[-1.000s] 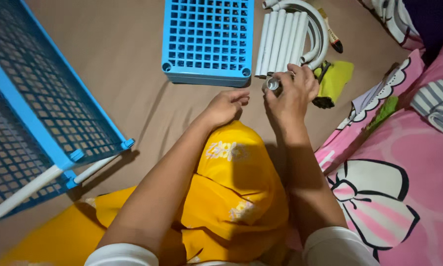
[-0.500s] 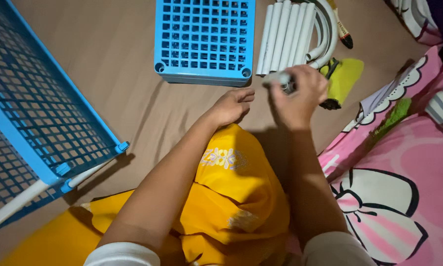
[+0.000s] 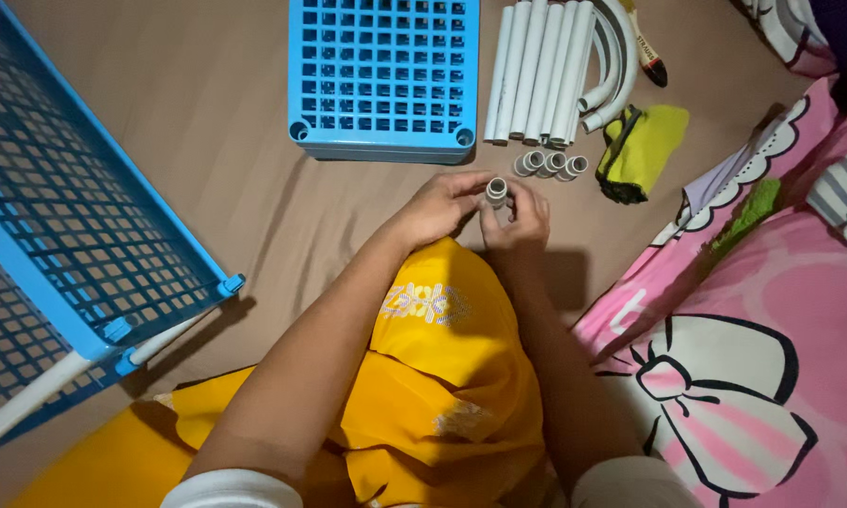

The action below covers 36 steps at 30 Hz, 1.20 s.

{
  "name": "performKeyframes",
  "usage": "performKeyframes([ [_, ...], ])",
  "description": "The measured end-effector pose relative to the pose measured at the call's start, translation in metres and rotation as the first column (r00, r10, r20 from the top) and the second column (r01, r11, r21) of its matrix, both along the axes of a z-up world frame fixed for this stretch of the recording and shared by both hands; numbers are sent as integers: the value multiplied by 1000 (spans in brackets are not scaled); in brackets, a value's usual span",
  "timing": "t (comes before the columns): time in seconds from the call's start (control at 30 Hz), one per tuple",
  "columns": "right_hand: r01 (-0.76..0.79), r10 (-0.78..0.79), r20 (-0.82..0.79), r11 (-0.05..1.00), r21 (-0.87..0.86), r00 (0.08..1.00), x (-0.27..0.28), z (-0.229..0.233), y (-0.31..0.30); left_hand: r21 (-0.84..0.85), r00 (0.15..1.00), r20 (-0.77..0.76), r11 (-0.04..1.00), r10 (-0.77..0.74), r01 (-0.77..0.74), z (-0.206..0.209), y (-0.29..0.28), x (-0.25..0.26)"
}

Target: The person assembles a blue plastic rack by inserting white PVC pipes into the corner sockets of multiple grid panels. They connect the panels together and adjust the frame, then disassemble it and lay the panels flat on the floor.

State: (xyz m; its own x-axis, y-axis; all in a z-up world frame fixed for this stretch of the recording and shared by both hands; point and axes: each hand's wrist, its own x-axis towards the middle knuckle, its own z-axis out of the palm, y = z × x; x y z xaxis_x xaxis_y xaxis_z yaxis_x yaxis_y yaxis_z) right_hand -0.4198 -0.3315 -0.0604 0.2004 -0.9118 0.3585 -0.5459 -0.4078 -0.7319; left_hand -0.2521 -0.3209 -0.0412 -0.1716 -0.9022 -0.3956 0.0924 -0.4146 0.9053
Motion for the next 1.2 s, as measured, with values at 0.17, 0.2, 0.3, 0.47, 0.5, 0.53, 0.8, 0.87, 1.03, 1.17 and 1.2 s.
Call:
performKeyframes([
  [0.17, 57, -83, -182, 988, -146, 980, 7, -9, -11, -22, 996, 66, 998, 52, -51, 15, 2, 2],
  [0.2, 58, -85, -183, 988, -146, 979, 9, -11, -12, 8, 996, 76, 999, 48, -49, 15, 4, 3],
  [0.3, 154, -167, -183, 984, -83, 969, 16, -23, -13, 32, 990, 132, 998, 47, -52, 10, 5, 4],
  [0.47, 285, -281, -123, 958, 19, 952, 20, -44, -19, -17, 981, 125, 989, 148, -147, -5, 11, 8],
  [0.5, 300, -293, -147, 953, 31, 945, 17, -45, -21, -38, 976, 128, 984, 178, -174, -5, 15, 10],
  [0.53, 309, -298, -166, 950, 44, 940, 17, -47, -22, -142, 964, 162, 972, 212, -190, -3, 19, 14],
  [0.8, 241, -234, -110, 969, 48, 966, 8, -32, -7, -174, 913, 204, 930, 354, -323, 97, 125, 62],
  [0.87, 159, -156, -43, 986, 56, 987, 9, -10, -7, -225, 893, 68, 879, 444, -420, 127, 166, 75],
  [1.03, -245, 245, -25, 969, -9, 969, 53, 90, -13, -466, 689, 170, 674, 704, -574, 179, 274, 117],
  [1.17, -414, 393, 151, 897, 153, 907, 129, 172, 25, -659, 271, 490, 555, 829, -507, 196, 347, 171],
  [1.2, -461, 436, 181, 877, 135, 882, 150, 185, 41, -694, 174, 532, 545, 828, -471, 196, 362, 182],
])
